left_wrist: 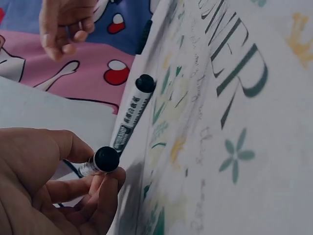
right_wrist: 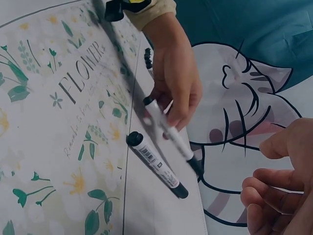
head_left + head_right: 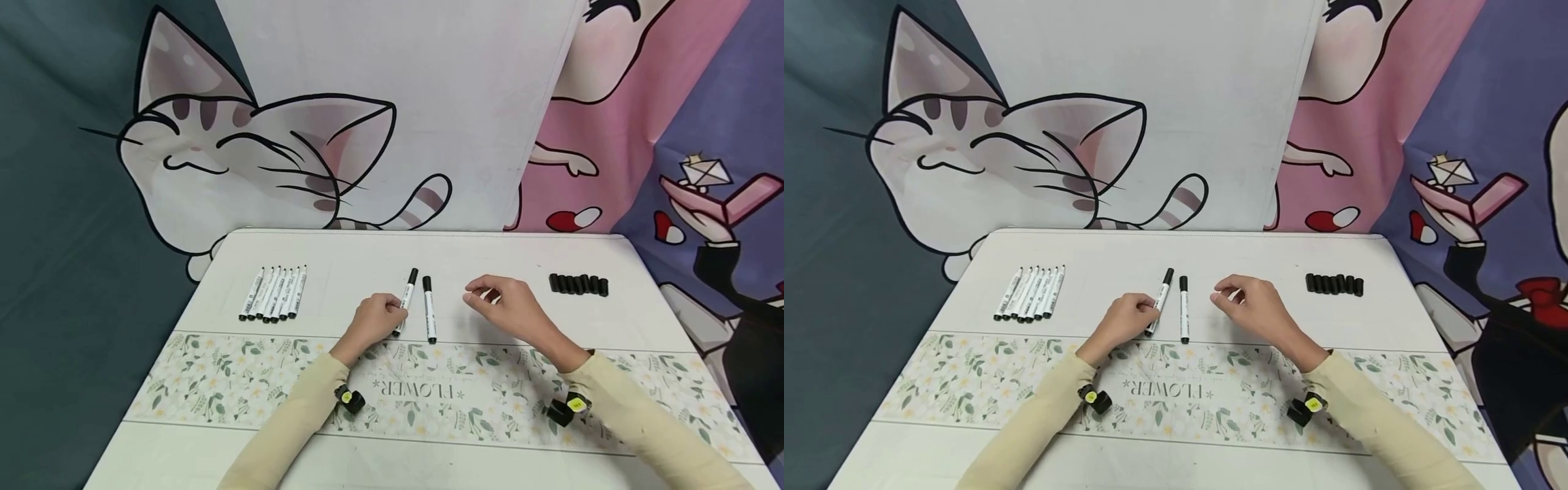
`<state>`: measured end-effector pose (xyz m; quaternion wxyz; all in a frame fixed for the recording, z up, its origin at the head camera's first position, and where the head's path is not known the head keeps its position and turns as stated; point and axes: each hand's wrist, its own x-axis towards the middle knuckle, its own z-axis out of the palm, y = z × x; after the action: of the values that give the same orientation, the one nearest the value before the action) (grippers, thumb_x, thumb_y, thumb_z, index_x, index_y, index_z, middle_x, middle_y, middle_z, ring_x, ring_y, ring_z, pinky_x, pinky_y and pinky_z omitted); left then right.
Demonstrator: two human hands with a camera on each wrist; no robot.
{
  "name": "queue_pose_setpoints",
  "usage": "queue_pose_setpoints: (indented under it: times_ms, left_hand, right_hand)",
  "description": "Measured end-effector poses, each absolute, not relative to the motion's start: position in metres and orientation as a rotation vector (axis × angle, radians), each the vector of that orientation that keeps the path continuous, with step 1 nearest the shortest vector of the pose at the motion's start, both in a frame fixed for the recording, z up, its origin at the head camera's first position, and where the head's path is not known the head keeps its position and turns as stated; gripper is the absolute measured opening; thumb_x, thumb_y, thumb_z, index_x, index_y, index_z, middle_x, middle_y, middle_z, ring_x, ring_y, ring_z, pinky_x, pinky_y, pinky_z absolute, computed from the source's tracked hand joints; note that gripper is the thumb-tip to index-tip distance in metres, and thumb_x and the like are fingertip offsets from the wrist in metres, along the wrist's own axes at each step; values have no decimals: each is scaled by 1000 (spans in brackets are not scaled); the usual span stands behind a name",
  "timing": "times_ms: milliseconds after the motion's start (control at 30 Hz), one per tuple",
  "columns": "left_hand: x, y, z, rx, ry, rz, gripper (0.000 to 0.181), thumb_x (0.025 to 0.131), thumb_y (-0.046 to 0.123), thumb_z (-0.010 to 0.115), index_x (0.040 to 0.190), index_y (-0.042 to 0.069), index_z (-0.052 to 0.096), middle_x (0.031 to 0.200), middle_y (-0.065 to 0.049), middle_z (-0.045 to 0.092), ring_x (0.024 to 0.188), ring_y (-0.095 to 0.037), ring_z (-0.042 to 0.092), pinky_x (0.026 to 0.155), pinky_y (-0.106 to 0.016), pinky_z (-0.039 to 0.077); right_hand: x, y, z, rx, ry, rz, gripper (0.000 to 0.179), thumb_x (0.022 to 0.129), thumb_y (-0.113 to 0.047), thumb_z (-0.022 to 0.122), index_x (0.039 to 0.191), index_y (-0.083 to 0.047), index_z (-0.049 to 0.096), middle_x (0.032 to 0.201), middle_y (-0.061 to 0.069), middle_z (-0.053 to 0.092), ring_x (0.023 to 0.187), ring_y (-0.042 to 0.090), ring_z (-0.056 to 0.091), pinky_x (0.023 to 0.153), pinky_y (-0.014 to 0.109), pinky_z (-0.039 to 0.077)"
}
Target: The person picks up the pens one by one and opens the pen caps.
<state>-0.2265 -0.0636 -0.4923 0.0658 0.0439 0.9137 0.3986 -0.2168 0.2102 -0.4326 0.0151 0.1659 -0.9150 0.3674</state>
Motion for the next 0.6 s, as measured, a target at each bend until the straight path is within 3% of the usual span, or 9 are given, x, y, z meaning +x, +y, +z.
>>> queue_pose_setpoints:
  times_ms: [233,600]
  left_hand:
    - [-220,-76,-486,112,2726,1307,27,94,24,66,118,12,73,98,2,72,75,-10,65,62,-30,53]
    - [-202,-92,-469,358,2760,1460,23,95,22,71,118,20,71,97,6,71,80,-12,60,65,-29,47]
  right_hand:
    - [-220,213,-429,548,-2857,1130,23,98,-31,70,111,-13,76,96,0,73,84,17,66,70,35,53]
    - [-220,210,-411,587,-2840,1139,24,98,-34,70,114,-16,75,95,-1,72,82,16,65,70,36,54]
